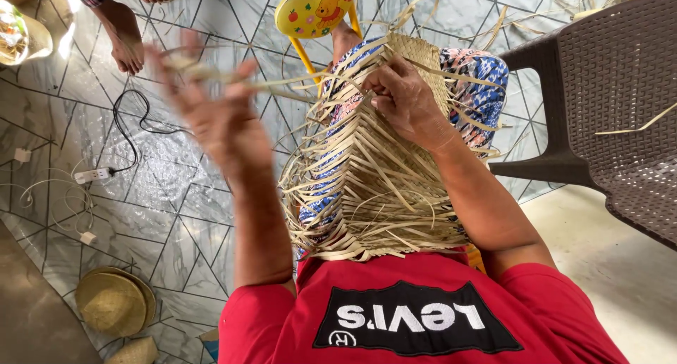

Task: A person is weaving a mat using dried plant fibers, meticulously tucking and pulling strands to form the pattern.

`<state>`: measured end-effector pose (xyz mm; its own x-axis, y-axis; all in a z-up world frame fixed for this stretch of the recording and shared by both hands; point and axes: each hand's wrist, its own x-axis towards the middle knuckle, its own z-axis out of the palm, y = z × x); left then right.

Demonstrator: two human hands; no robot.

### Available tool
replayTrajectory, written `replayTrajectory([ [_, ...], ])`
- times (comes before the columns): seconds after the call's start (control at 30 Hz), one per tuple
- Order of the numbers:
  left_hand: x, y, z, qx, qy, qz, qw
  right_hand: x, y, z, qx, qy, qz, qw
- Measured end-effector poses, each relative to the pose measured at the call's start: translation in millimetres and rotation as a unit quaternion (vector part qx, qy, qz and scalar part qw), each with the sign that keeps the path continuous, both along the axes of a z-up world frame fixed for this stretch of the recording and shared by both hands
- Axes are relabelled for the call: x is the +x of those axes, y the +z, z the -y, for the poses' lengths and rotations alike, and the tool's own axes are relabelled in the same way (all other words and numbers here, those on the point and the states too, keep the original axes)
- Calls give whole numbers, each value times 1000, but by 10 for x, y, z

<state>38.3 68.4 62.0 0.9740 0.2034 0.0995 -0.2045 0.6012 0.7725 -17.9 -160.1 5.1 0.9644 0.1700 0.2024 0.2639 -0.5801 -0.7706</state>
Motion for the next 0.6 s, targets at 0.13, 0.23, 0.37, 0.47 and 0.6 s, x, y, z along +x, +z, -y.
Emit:
replayTrajectory([
  [0.13,42,121,-979,-2,151,32,988,-12,-26,-1,8,-13,2,1000],
  [0.23,185,-252,-1929,149,343,41,926,-39,-7,-2,-9,-20,-7,1000],
  [0.37,47,-734,-2522,624,333,-134,694,-15,30,-43,-25,-12,1,1000],
  [0.47,-89,-629,-1941,755,333,-177,537,-20,4,-40,-41,-9,4,999],
  [0.6,-301,-189,-720,729,227,57,643,9,24,-36,-55,-5,1,998],
])
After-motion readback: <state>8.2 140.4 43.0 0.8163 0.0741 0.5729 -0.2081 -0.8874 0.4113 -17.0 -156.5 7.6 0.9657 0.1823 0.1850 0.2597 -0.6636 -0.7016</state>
